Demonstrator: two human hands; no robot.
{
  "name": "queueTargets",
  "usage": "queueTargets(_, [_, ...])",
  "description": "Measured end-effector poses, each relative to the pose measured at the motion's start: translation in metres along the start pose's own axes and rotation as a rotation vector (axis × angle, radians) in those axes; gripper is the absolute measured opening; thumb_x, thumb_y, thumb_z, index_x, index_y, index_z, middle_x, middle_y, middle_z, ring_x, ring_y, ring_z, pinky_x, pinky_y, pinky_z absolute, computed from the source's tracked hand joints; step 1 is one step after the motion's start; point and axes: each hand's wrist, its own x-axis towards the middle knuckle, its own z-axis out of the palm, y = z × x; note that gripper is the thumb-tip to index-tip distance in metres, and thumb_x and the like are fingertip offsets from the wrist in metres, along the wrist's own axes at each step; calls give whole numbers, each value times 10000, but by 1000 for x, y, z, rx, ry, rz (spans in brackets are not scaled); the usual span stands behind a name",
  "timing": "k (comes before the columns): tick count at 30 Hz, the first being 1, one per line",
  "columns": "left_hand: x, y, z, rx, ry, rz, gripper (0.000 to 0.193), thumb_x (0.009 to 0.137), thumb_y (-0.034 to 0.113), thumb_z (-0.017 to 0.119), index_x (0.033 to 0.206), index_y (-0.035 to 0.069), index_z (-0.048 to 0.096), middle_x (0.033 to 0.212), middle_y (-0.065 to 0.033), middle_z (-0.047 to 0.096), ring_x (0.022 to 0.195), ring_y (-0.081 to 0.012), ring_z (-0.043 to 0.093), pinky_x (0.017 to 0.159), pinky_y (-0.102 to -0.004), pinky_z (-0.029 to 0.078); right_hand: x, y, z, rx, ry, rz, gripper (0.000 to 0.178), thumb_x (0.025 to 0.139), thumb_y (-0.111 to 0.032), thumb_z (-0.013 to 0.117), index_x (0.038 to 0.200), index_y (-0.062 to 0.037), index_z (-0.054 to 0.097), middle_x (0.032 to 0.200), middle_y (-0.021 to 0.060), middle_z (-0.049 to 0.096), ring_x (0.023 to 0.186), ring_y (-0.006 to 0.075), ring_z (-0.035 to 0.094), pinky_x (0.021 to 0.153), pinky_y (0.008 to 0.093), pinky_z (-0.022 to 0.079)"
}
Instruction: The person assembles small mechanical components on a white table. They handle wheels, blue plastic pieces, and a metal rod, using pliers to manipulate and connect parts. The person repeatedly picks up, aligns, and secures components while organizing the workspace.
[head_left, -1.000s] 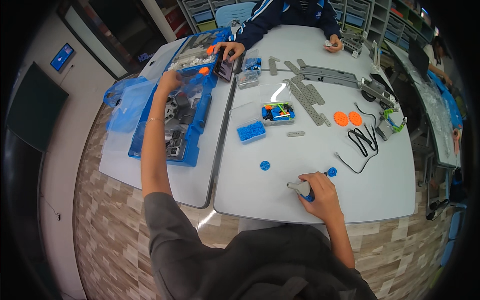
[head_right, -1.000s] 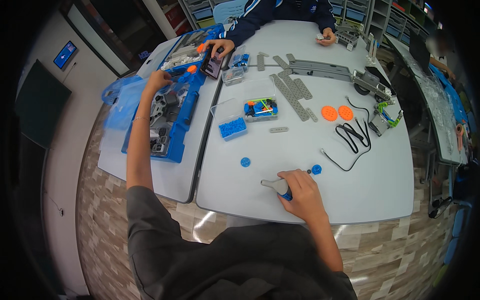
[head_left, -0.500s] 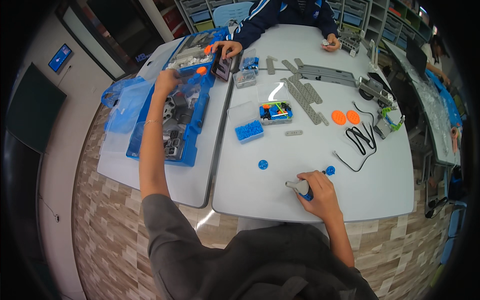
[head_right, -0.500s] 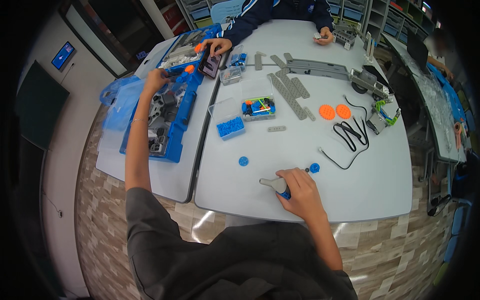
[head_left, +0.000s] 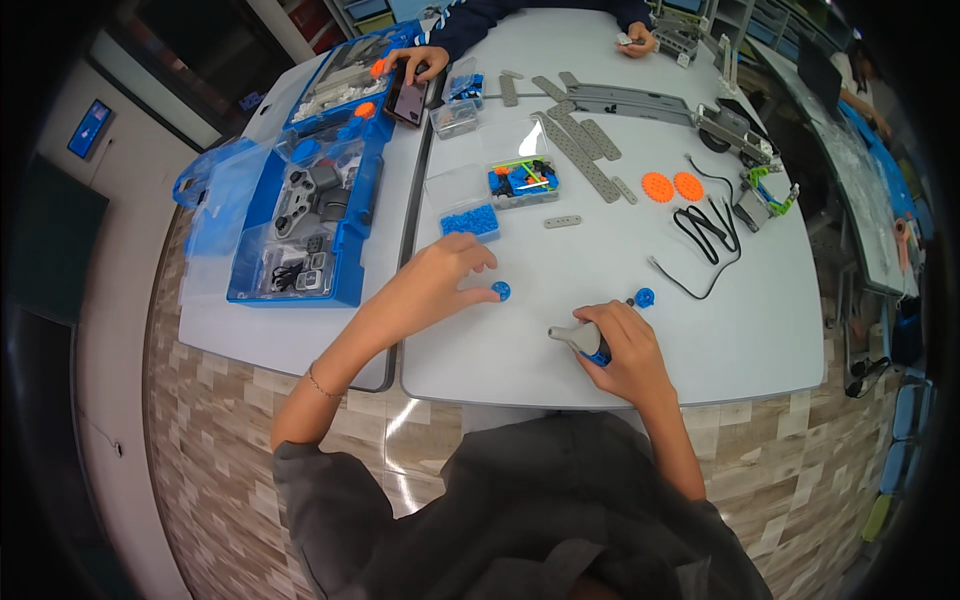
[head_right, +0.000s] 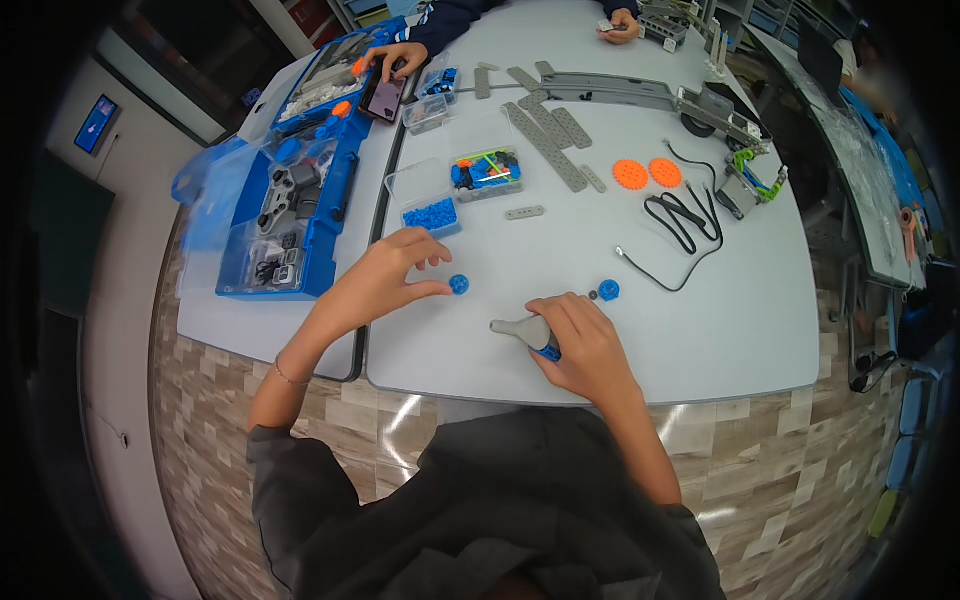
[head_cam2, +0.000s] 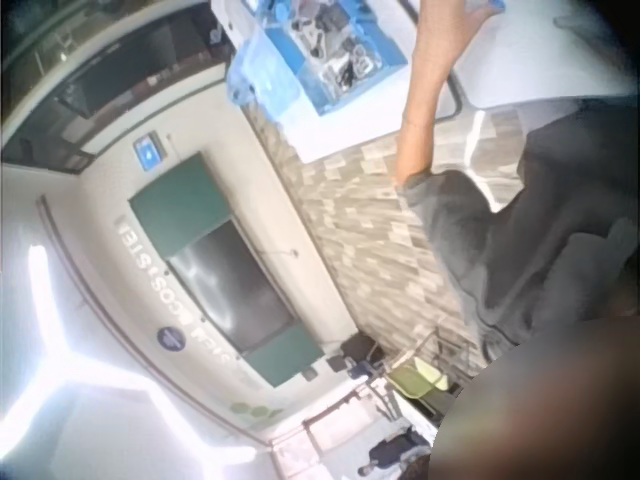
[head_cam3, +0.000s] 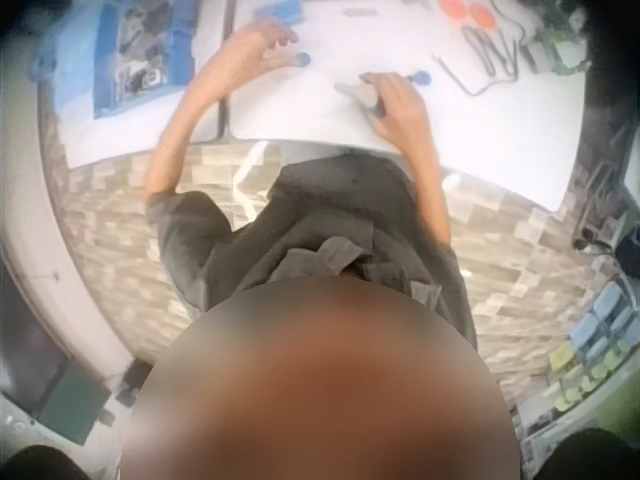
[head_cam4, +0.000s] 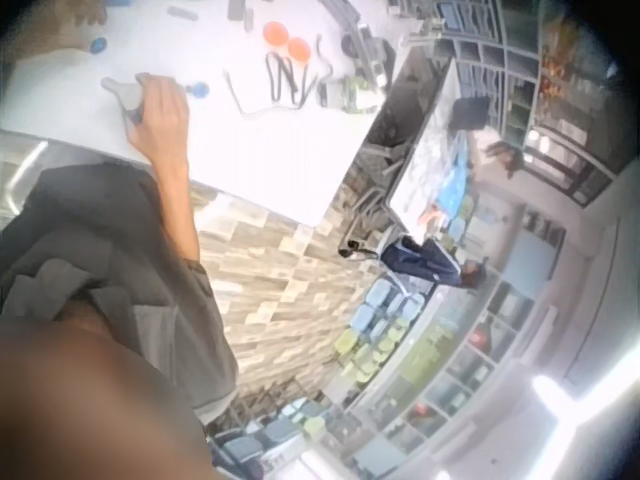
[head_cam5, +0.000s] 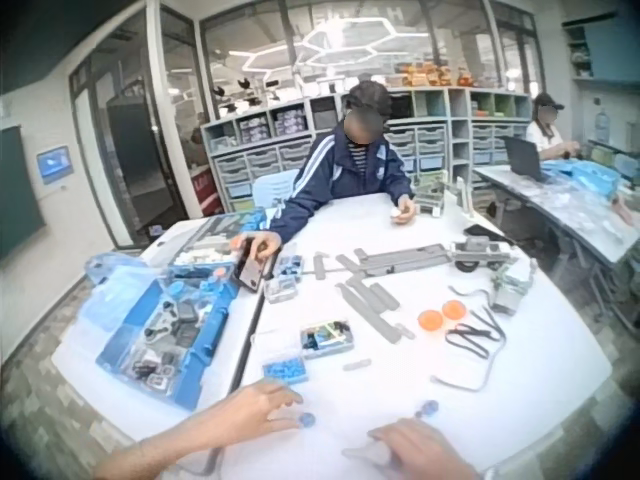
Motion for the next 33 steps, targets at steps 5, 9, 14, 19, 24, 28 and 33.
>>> queueTargets(5, [1,6,29,-66,-12,-38,320,841,140,820,1106,24,681,1062,-113,620,894,-248,643,841,-369,552,-2,0,0,22,-13,-2,547,631,-52,851,1134,-49,638,997,113,649,880,334,622,763,417,503])
queueTargets(9, [1,12,50,-118,105,-60,262,854,75,788,1084,12,679,1030,-109,625,886,-250,642,825,-362,555,-8,2,-5,37,41,-38,535,622,-39,838,1122,-42,645,979,112,650,865,336,620,750,414,503])
queueTargets(14, [-3,32,69,-72,266,-40,267,863,56,766,1113,17,681,1083,-110,635,933,-268,632,856,-368,544,-15,13,-28,-80,313,54,467,670,-12,809,1111,-39,659,963,116,664,802,313,617,694,386,504])
queueTargets(19, [8,77,95,-25,425,45,326,864,65,760,1171,18,662,1204,-127,596,1097,-314,568,948,-387,495,-22,25,-46,-51,425,437,230,887,-9,726,1112,-19,679,911,79,747,815,151,711,750,274,541])
queueTargets(24, [45,127,135,-352,395,15,305,875,73,752,1161,17,664,1193,-131,597,1137,-319,553,955,-398,470,-26,31,-35,96,503,352,267,865,-67,772,1105,-15,664,815,88,682,608,142,561,562,283,465])
queueTargets(28, [68,131,155,-155,448,-71,230,885,48,731,1098,-5,663,1120,-134,612,1075,-311,583,914,-404,487,-33,36,-37,40,516,358,271,863,-71,775,1103,-13,663,831,97,698,628,153,606,572,274,479])
queueTargets(33, [60,114,154,-315,460,-94,128,935,31,686,1054,-14,667,980,-108,643,920,-243,638,853,-336,517,-35,37,-39,34,496,347,288,845,-69,785,1099,-15,660,831,98,685,628,156,596,573,282,478])
